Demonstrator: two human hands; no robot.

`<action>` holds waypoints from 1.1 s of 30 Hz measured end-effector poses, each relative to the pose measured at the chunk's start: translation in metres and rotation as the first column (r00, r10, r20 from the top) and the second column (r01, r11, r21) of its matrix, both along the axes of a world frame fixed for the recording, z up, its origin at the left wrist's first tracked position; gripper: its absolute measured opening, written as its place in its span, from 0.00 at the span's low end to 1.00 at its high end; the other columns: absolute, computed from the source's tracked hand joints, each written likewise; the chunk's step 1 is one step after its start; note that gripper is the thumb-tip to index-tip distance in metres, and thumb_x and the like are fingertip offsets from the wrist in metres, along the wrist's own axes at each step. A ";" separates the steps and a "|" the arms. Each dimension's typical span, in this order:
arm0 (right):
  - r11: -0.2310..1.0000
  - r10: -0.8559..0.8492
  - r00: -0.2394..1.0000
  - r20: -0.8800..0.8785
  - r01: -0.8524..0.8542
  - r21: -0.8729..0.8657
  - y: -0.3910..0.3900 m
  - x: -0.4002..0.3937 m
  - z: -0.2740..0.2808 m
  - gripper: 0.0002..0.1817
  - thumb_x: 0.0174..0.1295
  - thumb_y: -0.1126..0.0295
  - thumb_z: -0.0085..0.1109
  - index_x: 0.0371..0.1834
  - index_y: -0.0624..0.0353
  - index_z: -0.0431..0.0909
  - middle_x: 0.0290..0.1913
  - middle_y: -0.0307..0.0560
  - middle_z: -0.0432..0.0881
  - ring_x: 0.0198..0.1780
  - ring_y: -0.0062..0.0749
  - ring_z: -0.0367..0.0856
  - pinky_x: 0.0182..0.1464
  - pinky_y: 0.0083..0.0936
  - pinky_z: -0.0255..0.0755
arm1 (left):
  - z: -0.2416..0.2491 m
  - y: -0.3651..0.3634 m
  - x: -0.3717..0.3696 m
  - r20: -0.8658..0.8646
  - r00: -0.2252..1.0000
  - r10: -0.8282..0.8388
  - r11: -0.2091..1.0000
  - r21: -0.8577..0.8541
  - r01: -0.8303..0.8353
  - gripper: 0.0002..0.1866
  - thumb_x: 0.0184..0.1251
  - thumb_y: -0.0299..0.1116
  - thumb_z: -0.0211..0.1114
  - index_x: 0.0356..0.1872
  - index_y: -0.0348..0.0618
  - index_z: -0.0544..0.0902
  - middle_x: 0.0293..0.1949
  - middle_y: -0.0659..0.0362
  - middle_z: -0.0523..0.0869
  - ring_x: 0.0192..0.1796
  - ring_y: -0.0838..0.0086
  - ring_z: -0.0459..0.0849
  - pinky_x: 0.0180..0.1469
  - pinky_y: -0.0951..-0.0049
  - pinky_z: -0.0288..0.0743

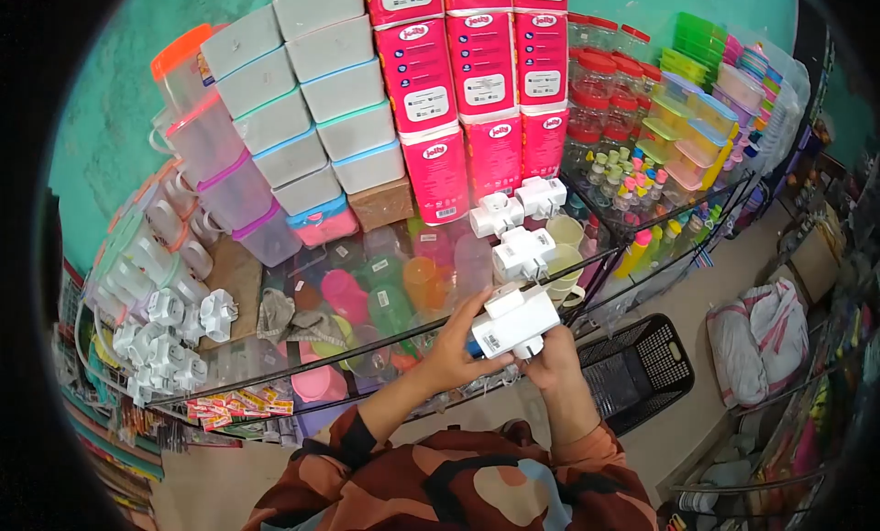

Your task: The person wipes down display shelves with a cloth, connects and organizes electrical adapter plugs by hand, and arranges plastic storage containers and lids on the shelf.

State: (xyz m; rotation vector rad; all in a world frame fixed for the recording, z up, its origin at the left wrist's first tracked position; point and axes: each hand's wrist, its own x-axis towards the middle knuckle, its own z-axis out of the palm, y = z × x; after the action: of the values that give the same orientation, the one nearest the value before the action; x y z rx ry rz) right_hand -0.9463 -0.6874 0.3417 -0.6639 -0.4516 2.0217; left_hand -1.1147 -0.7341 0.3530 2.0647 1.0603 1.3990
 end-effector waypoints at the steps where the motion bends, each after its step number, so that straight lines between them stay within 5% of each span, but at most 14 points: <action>1: 1.000 -0.009 1.000 -0.003 0.009 -0.002 -0.001 -0.002 -0.001 0.18 0.68 0.64 0.45 0.57 0.59 0.75 0.52 0.49 0.81 0.50 0.36 0.82 0.48 0.35 0.78 | -0.005 0.000 0.001 0.082 0.997 -0.010 0.999 -0.039 0.013 0.46 0.51 0.37 0.75 0.70 0.37 0.58 0.65 0.44 0.66 0.67 0.56 0.67 0.67 0.62 0.62; 4: 0.992 -0.099 0.978 0.185 0.082 0.096 -0.001 0.000 -0.009 0.19 0.68 0.64 0.48 0.59 0.59 0.71 0.51 0.47 0.80 0.51 0.32 0.80 0.50 0.30 0.75 | -0.011 -0.001 0.011 0.318 0.948 -0.009 0.989 -0.137 0.056 0.44 0.52 0.35 0.74 0.68 0.35 0.59 0.61 0.45 0.68 0.64 0.59 0.69 0.65 0.63 0.63; 5: 0.935 -0.245 0.942 0.230 0.166 0.315 0.000 0.001 -0.009 0.19 0.69 0.64 0.47 0.61 0.59 0.69 0.52 0.46 0.79 0.53 0.30 0.77 0.51 0.28 0.73 | -0.012 0.000 0.016 0.465 0.885 0.014 0.978 -0.191 0.085 0.44 0.52 0.34 0.74 0.68 0.35 0.59 0.60 0.45 0.69 0.63 0.60 0.70 0.64 0.64 0.64; 6: 0.824 -0.391 0.889 0.241 0.221 0.521 0.000 0.001 -0.007 0.20 0.70 0.65 0.47 0.62 0.60 0.66 0.52 0.45 0.77 0.55 0.28 0.75 0.53 0.26 0.72 | -0.013 0.002 0.018 0.465 0.885 0.011 0.977 -0.193 0.089 0.44 0.52 0.34 0.74 0.68 0.35 0.59 0.60 0.45 0.69 0.63 0.60 0.70 0.64 0.64 0.64; 8: 0.757 -0.446 0.861 0.247 0.215 0.616 -0.008 0.006 0.009 0.27 0.66 0.63 0.55 0.65 0.61 0.61 0.56 0.45 0.71 0.58 0.31 0.71 0.57 0.27 0.68 | -0.013 0.011 0.021 0.358 0.925 0.131 0.987 -0.133 -0.088 0.43 0.52 0.31 0.73 0.67 0.33 0.59 0.57 0.46 0.70 0.61 0.60 0.71 0.62 0.63 0.65; 10: 0.451 -0.594 0.728 0.342 -0.051 0.891 -0.014 0.005 0.022 0.38 0.52 0.62 0.70 0.65 0.61 0.61 0.58 0.49 0.68 0.58 0.36 0.71 0.58 0.29 0.67 | -0.009 0.015 0.027 0.303 0.937 0.175 0.981 -0.138 -0.139 0.42 0.51 0.29 0.73 0.67 0.33 0.59 0.58 0.45 0.70 0.61 0.57 0.71 0.62 0.62 0.66; 11: 0.363 -0.712 0.538 0.450 -0.266 0.893 -0.009 0.011 0.020 0.48 0.42 0.62 0.76 0.67 0.63 0.59 0.61 0.48 0.65 0.60 0.34 0.69 0.62 0.29 0.63 | -0.008 0.017 0.031 0.296 0.942 0.161 0.983 -0.129 -0.127 0.43 0.51 0.29 0.73 0.67 0.34 0.59 0.58 0.44 0.70 0.61 0.56 0.71 0.62 0.62 0.66; 14: 0.390 -0.768 0.431 0.474 -0.273 0.879 -0.007 0.010 0.026 0.46 0.42 0.68 0.74 0.66 0.64 0.60 0.61 0.49 0.66 0.60 0.34 0.69 0.62 0.29 0.64 | 0.001 0.019 0.033 0.218 0.963 0.159 0.984 -0.112 -0.137 0.44 0.50 0.28 0.72 0.69 0.35 0.57 0.60 0.43 0.68 0.63 0.51 0.70 0.63 0.60 0.65; 16: 0.433 -0.740 0.481 0.471 -0.195 0.880 -0.003 0.012 0.033 0.43 0.42 0.70 0.72 0.64 0.66 0.62 0.60 0.50 0.68 0.59 0.36 0.70 0.61 0.30 0.64 | 0.005 0.021 0.033 0.103 0.988 0.116 0.992 -0.057 -0.110 0.45 0.51 0.27 0.71 0.70 0.35 0.56 0.63 0.42 0.66 0.65 0.50 0.68 0.65 0.60 0.63; 20: 0.377 -0.920 0.078 0.384 -0.089 0.922 0.048 0.032 0.038 0.41 0.42 0.66 0.73 0.62 0.64 0.66 0.57 0.56 0.72 0.57 0.43 0.73 0.59 0.33 0.67 | 0.017 0.022 0.031 0.011 0.992 0.124 0.986 -0.111 -0.122 0.45 0.53 0.31 0.69 0.71 0.35 0.55 0.64 0.40 0.64 0.66 0.48 0.66 0.68 0.60 0.61; 22: 0.430 -0.902 0.024 0.431 -0.028 0.902 0.079 0.038 0.043 0.41 0.41 0.59 0.75 0.59 0.66 0.69 0.54 0.58 0.71 0.55 0.51 0.73 0.57 0.38 0.68 | 0.012 0.031 0.024 -0.032 0.985 0.170 0.979 -0.106 -0.172 0.43 0.54 0.33 0.68 0.70 0.36 0.56 0.64 0.40 0.65 0.66 0.48 0.66 0.68 0.60 0.61; 30: 0.519 -0.855 -0.149 0.497 -0.225 0.825 0.129 0.039 0.020 0.39 0.42 0.54 0.74 0.58 0.62 0.73 0.52 0.59 0.73 0.54 0.49 0.75 0.55 0.39 0.70 | 0.025 0.052 -0.004 -0.128 0.928 0.349 0.932 -0.057 -0.358 0.34 0.56 0.33 0.68 0.63 0.33 0.67 0.59 0.43 0.72 0.62 0.53 0.72 0.63 0.61 0.66; 32: 0.469 -0.883 -0.099 0.460 -0.118 0.875 0.130 0.043 0.018 0.40 0.41 0.54 0.74 0.57 0.63 0.73 0.52 0.58 0.73 0.55 0.47 0.74 0.55 0.39 0.69 | 0.026 0.054 -0.008 -0.123 0.929 0.349 0.932 -0.054 -0.358 0.33 0.56 0.33 0.68 0.63 0.33 0.67 0.59 0.44 0.72 0.62 0.54 0.72 0.62 0.62 0.67; 33: 0.356 -0.933 -0.102 0.346 -0.112 0.928 0.132 0.046 0.017 0.34 0.48 0.57 0.69 0.58 0.63 0.72 0.52 0.56 0.75 0.51 0.44 0.77 0.51 0.35 0.73 | 0.024 0.054 -0.010 -0.111 0.935 0.337 0.936 -0.068 -0.346 0.33 0.55 0.33 0.68 0.63 0.33 0.68 0.59 0.44 0.72 0.62 0.54 0.72 0.62 0.62 0.67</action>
State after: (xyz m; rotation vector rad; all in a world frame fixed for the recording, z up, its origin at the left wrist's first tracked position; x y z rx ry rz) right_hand -0.8999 -0.5551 0.3583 -1.2784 -1.4741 0.0164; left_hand -1.1245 -0.6800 0.3772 1.9692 1.5548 1.3896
